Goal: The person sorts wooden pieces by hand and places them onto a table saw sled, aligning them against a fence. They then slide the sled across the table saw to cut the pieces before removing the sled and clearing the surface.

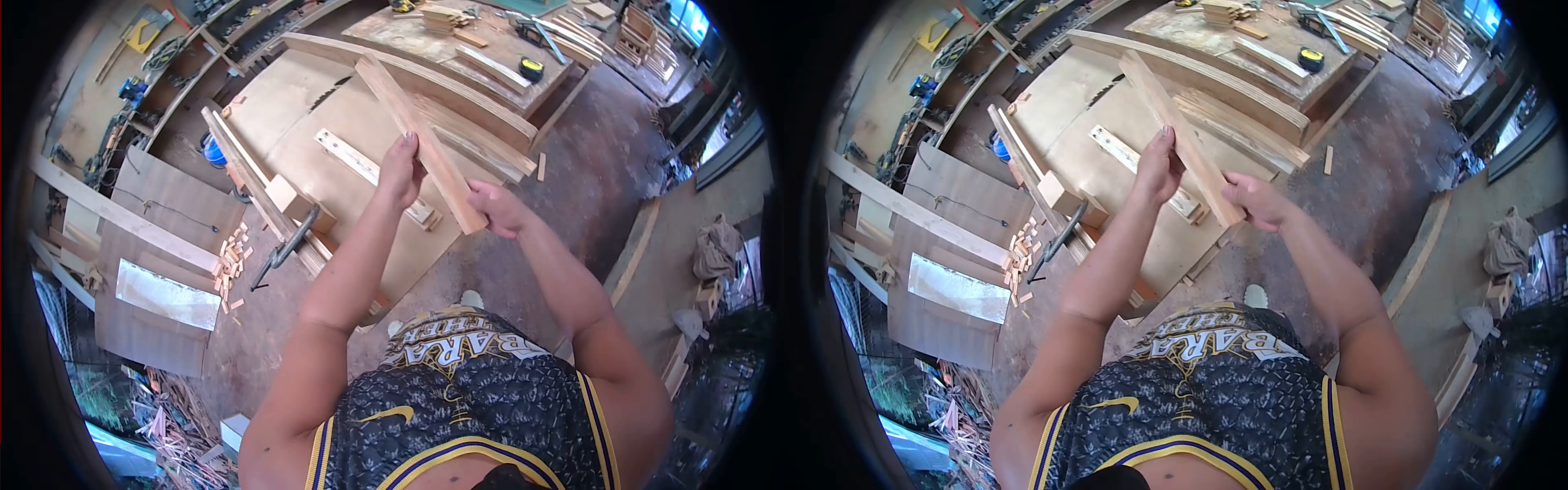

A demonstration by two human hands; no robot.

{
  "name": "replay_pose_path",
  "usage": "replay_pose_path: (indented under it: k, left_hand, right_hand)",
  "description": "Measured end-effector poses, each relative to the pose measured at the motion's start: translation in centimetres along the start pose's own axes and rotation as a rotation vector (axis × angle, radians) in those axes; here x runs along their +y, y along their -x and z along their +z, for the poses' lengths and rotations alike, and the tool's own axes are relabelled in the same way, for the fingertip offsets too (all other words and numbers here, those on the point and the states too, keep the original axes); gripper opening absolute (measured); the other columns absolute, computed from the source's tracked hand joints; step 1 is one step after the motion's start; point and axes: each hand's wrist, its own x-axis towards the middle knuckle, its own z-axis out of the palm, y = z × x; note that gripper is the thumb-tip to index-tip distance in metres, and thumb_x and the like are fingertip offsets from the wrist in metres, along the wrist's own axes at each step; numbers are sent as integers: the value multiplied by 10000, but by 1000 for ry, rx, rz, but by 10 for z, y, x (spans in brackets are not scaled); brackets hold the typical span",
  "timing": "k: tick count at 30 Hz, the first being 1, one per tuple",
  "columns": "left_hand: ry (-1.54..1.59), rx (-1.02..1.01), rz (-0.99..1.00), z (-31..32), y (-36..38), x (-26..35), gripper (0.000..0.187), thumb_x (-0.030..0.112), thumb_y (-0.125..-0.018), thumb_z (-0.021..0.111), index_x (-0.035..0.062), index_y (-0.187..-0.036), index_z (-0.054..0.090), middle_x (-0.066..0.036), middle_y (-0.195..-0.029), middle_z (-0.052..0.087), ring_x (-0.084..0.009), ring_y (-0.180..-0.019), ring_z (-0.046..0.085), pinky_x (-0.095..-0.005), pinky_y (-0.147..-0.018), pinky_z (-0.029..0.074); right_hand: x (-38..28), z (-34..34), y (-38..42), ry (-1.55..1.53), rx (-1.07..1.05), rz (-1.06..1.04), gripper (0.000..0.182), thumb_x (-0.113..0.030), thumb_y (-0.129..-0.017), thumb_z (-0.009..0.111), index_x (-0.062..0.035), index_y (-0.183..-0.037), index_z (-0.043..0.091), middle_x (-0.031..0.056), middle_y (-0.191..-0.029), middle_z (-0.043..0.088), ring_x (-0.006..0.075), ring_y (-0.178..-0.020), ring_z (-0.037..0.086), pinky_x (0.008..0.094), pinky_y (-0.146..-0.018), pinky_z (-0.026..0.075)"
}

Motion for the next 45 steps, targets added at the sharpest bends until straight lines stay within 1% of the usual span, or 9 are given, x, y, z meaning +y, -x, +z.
replay_pose_path:
  k: [4,15,17,21,23,27,32,38,45]
  left_hand:
    - [223,-121,22,13,15,9,639,544,-1040,118,76,-1334,437,-162,-1219,583,-288,-1112,594,-454,-952,492]
    - [197,-113,15,-6,15,6,608,494,-1066,180,46,-1402,417,-195,-1380,505,-292,-1220,540,-466,-1052,428]
    - [-396,276,108,-21,7,-3,556,411,-1053,382,28,-1456,384,-218,-1449,443,-315,-1339,435,-486,-1106,366]
    - [-1313,381,255,-76,-3,-18,670,387,-965,565,38,-1495,351,-235,-1529,336,-349,-1442,287,-496,-1155,295]
    - [-1742,350,21,-86,6,-14,782,446,-899,641,67,-1511,333,-238,-1584,222,-379,-1473,215,-488,-1183,249]
    - [-1835,131,-92,-109,14,-11,782,522,-915,595,184,-1549,288,-176,-1623,154,-384,-1491,164,-485,-1179,262]
    - [-1817,98,-118,-115,11,-11,777,521,-905,602,213,-1548,295,-172,-1635,118,-371,-1505,124,-570,-1155,239]
    - [-1886,105,-165,-111,12,-10,790,553,-916,581,212,-1556,269,-155,-1629,145,-369,-1496,160,-530,-1155,280]
    - [-1913,122,-201,-97,11,0,768,526,-906,612,212,-1538,311,-159,-1617,189,-341,-1492,192,-531,-1145,296]
  right_hand:
    - [-1,18,3,725,237,-98,726,-256,-708,849,22,-1298,531,131,-1168,634,208,-1039,613,334,-901,486]
    - [30,13,-12,1148,500,-358,674,-259,-738,809,49,-1269,531,231,-1240,599,360,-1146,589,412,-982,463]
    - [28,6,-32,1059,439,-329,656,-258,-751,799,39,-1272,534,233,-1254,594,364,-1153,586,418,-985,461]
    - [52,-52,-102,1164,343,-236,659,-282,-790,768,-34,-1350,525,244,-1282,579,375,-1170,574,434,-1006,449]
    - [54,-65,-118,1256,314,-307,670,-312,-801,759,-60,-1375,521,245,-1291,570,382,-1182,562,438,-1012,445]
    - [54,-65,-138,1401,319,-153,647,-424,-862,661,-31,-1360,534,213,-1267,558,383,-1251,481,430,-1044,411]
    - [28,-118,-117,1947,910,-39,434,-353,-879,639,-53,-1189,588,122,-1259,567,307,-1215,511,494,-994,408]
    - [-8,-106,-93,1905,790,211,579,-389,-804,756,-76,-1235,530,147,-1248,561,320,-1252,496,518,-1034,405]
    - [-9,-106,-88,1832,783,108,666,-399,-744,819,-82,-1216,473,162,-1210,570,332,-1207,539,504,-950,489]
